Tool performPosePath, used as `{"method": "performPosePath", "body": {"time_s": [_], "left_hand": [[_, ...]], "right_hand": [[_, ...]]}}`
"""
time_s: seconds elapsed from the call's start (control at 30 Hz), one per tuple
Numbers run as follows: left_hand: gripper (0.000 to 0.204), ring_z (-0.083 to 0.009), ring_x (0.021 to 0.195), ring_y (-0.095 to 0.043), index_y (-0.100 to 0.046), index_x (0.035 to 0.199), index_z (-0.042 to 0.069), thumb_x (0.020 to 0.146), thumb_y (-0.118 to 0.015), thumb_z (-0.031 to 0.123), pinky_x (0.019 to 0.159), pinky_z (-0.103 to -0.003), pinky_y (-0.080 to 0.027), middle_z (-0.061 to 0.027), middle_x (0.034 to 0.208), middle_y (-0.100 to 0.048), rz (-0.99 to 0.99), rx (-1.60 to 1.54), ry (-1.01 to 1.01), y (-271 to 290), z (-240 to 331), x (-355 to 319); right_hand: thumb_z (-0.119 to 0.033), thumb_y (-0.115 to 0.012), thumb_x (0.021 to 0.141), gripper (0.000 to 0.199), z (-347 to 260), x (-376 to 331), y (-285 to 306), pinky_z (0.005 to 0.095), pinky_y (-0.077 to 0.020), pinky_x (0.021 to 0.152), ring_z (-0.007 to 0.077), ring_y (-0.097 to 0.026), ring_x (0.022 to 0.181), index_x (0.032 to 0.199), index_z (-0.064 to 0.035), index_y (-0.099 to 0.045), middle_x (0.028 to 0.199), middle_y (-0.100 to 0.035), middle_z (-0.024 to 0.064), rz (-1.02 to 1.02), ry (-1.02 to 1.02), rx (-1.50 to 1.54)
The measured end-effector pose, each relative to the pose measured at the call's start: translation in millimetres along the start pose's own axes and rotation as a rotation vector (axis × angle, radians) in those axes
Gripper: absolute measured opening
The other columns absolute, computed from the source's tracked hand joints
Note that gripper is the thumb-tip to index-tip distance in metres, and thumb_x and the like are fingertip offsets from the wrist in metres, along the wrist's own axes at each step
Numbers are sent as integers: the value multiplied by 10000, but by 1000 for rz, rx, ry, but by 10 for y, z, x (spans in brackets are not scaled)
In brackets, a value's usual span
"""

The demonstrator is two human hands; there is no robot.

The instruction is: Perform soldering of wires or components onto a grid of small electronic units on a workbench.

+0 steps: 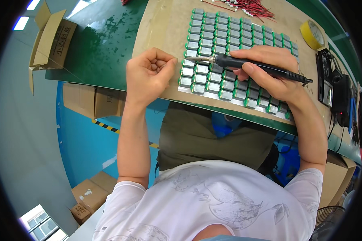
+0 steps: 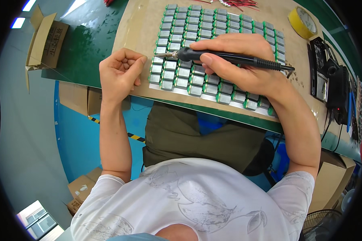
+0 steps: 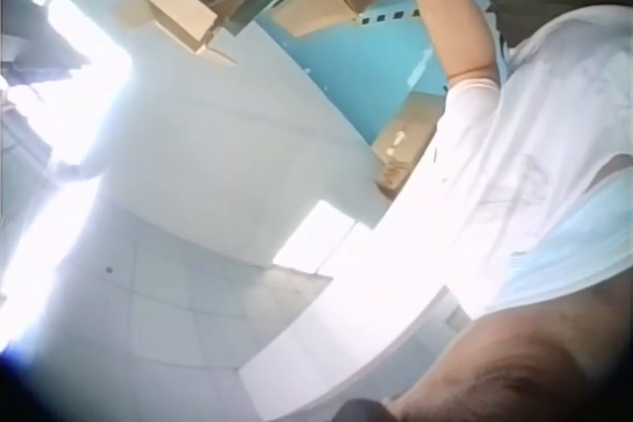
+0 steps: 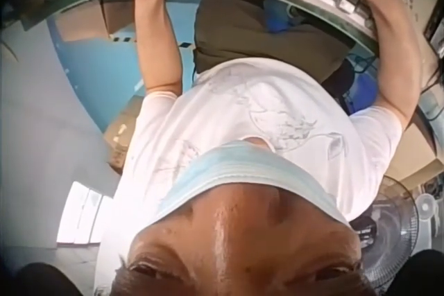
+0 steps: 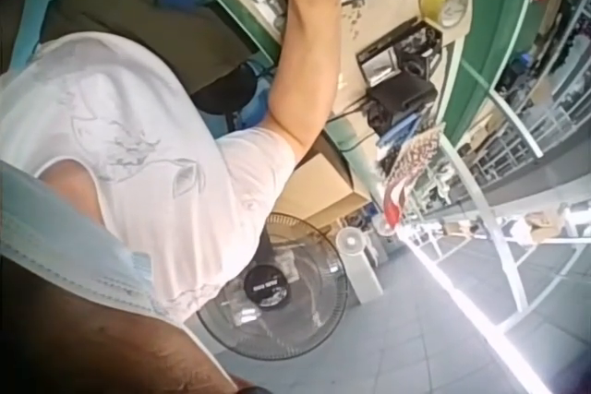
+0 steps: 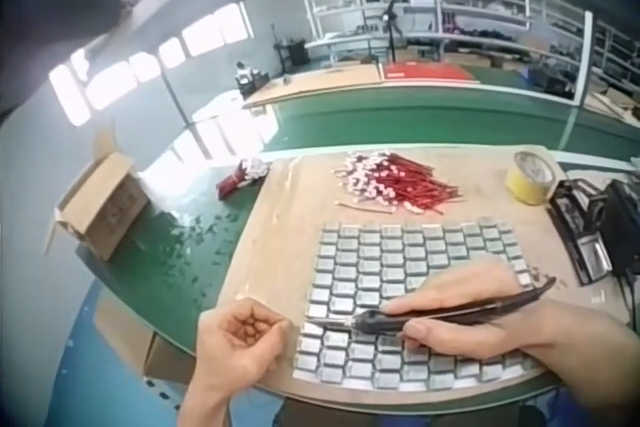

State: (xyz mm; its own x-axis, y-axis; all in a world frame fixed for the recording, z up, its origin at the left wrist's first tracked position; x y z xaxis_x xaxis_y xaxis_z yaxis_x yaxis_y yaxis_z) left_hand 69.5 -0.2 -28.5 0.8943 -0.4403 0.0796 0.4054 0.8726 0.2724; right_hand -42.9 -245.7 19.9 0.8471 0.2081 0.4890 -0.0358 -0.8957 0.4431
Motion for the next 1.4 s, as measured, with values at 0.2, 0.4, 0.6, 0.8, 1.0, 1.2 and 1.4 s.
{"method": "performPosePath", "body": {"time_s": [0.2, 0.4, 0.6, 0.8, 1.0, 1.2, 1.4], "left_hand": [[58, -15, 546, -540, -736, 905, -56, 922, -765, -8, 476, -204, -382, 3, 704, -661, -2, 2, 1, -9, 6, 9], [60, -6, 565, -524, -745, 911, -59, 922, -772, -6, 486, -201, -372, 10, 712, -666, -2, 21, -6, -12, 4, 12], [56, -2, 579, -514, -754, 917, -59, 921, -774, -7, 495, -200, -366, 17, 716, -667, 1, 32, -21, -19, 20, 12], [39, 5, 626, -514, -752, 912, -57, 910, -773, -24, 538, -187, -365, 25, 720, -666, 15, -12, -77, 6, 3, 19], [23, 9, 623, -496, -745, 884, -47, 892, -764, -37, 546, -189, -348, 35, 720, -667, -19, 1, -110, 22, -10, 3], [25, -10, 512, -497, -733, 925, -77, 919, -750, -59, 456, -187, -333, -16, 708, -666, -77, 54, -167, -8, 27, 1], [20, -7, 512, -499, -737, 926, -75, 919, -747, -60, 456, -186, -336, -17, 709, -668, -85, 66, -169, -12, 14, 1]], "right_hand": [[-38, -724, 955, 264, 34, -18, -2, 290, -545, 640, 166, -729, 708, 1205, 25, -781, 815, -772, 99, 10, -9, -4], [-40, -729, 951, 255, 32, -15, -7, 289, -546, 634, 164, -733, 700, 1190, 29, -784, 812, -775, 99, 26, -5, 9], [-43, -732, 951, 259, 41, -17, -7, 289, -546, 637, 160, -735, 711, 1193, 31, -784, 817, -777, 102, 19, -25, 5], [-48, -731, 953, 261, 17, -17, 20, 291, -553, 647, 163, -737, 716, 1196, 29, -785, 817, -778, 101, 33, 11, 12], [-30, -714, 946, 262, 19, -29, 15, 289, -560, 651, 162, -741, 718, 1190, 27, -787, 816, -777, 107, 13, 21, 23], [-27, -718, 939, 260, 29, -31, -1, 285, -545, 634, 161, -730, 697, 1184, 21, -791, 809, -773, 105, 8, 23, 37], [-44, -742, 930, 259, 28, -32, -10, 288, -505, 597, 158, -712, 671, 1178, 8, -798, 797, -766, 111, -2, 23, 14]]}}
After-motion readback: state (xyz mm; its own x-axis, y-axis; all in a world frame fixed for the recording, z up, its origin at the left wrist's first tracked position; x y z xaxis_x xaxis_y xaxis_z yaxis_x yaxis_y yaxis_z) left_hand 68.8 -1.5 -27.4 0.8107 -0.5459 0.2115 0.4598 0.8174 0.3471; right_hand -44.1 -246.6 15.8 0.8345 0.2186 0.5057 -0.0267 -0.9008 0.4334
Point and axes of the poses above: each hand's wrist, its own x-axis towards the middle knuckle, its own y-axis out of the back of the hand, z = x × y, the point moved 7 cm from there along x, towards the middle knuckle
